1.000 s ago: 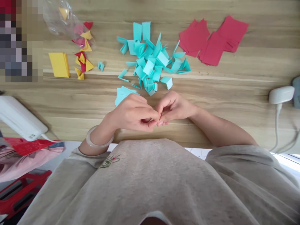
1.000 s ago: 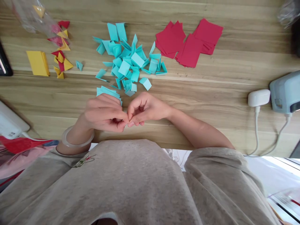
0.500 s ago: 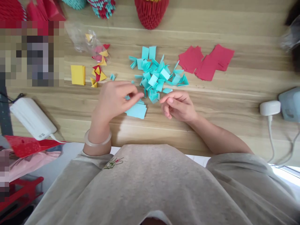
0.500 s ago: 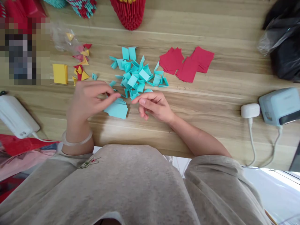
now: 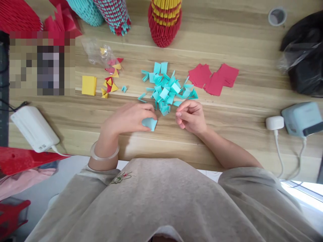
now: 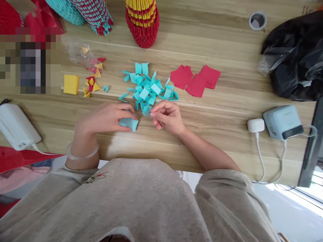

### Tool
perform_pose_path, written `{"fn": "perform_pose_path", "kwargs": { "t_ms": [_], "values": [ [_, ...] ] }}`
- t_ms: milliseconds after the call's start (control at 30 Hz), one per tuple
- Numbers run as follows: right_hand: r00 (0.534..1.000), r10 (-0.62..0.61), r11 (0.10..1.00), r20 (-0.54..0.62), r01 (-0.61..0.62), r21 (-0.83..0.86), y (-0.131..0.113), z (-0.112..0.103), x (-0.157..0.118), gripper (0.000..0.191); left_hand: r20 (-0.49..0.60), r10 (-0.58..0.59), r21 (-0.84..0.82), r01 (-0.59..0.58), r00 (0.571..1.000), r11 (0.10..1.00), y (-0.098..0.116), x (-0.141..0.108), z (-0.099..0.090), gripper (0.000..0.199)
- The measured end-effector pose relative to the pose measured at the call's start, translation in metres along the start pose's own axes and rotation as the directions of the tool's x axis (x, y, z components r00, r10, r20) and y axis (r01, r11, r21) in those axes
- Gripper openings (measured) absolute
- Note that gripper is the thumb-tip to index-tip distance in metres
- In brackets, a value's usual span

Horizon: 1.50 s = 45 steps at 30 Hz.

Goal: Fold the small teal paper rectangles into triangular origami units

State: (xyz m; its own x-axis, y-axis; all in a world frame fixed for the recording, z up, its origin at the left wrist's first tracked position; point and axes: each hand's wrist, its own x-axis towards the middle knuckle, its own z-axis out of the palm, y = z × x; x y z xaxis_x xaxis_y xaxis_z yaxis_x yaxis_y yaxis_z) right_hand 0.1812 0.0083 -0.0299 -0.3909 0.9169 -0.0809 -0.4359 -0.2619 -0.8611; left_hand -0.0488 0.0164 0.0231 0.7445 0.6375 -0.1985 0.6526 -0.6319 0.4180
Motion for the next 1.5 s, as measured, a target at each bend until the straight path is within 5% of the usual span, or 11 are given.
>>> {"fn": "perform_pose_path", "kwargs": {
  "t_ms": [233,433,600,767,933,1500],
  "values": [
    [1.000,0.004,1.000,0.000,-0.004,-0.023,-0.002,0.002,0.000,0.030,0.058,-0.023,0.043,0.021,0.998,0.999,0.003,0.003,-0.002,0.029],
    [0.992,-0.119,0.990,-0.044,0.115,-0.076,0.000,0.003,-0.002,0.024,-0.032,0.062,-0.031,-0.063,0.998,0.998,0.017,0.011,0.011,0.023],
    [0.989,-0.146,0.967,0.031,0.149,-0.207,0.004,0.005,-0.006,0.026,-0.264,0.054,-0.180,-0.104,0.963,0.978,0.028,0.018,0.024,0.019],
    [0.971,-0.179,0.943,0.159,0.215,-0.253,0.008,0.004,-0.010,0.018,-0.515,-0.153,-0.420,-0.092,0.843,0.903,0.037,0.023,0.029,0.009],
    [0.955,-0.209,0.926,0.212,0.263,-0.270,0.012,0.003,-0.011,0.015,-0.546,-0.234,-0.577,-0.158,0.805,0.801,0.038,0.025,0.032,0.014],
    [0.875,-0.347,0.712,0.337,0.480,-0.513,0.007,-0.002,-0.013,0.012,-0.538,-0.118,-0.481,-0.190,0.834,0.856,0.038,0.024,0.025,0.015]
  ]
}}
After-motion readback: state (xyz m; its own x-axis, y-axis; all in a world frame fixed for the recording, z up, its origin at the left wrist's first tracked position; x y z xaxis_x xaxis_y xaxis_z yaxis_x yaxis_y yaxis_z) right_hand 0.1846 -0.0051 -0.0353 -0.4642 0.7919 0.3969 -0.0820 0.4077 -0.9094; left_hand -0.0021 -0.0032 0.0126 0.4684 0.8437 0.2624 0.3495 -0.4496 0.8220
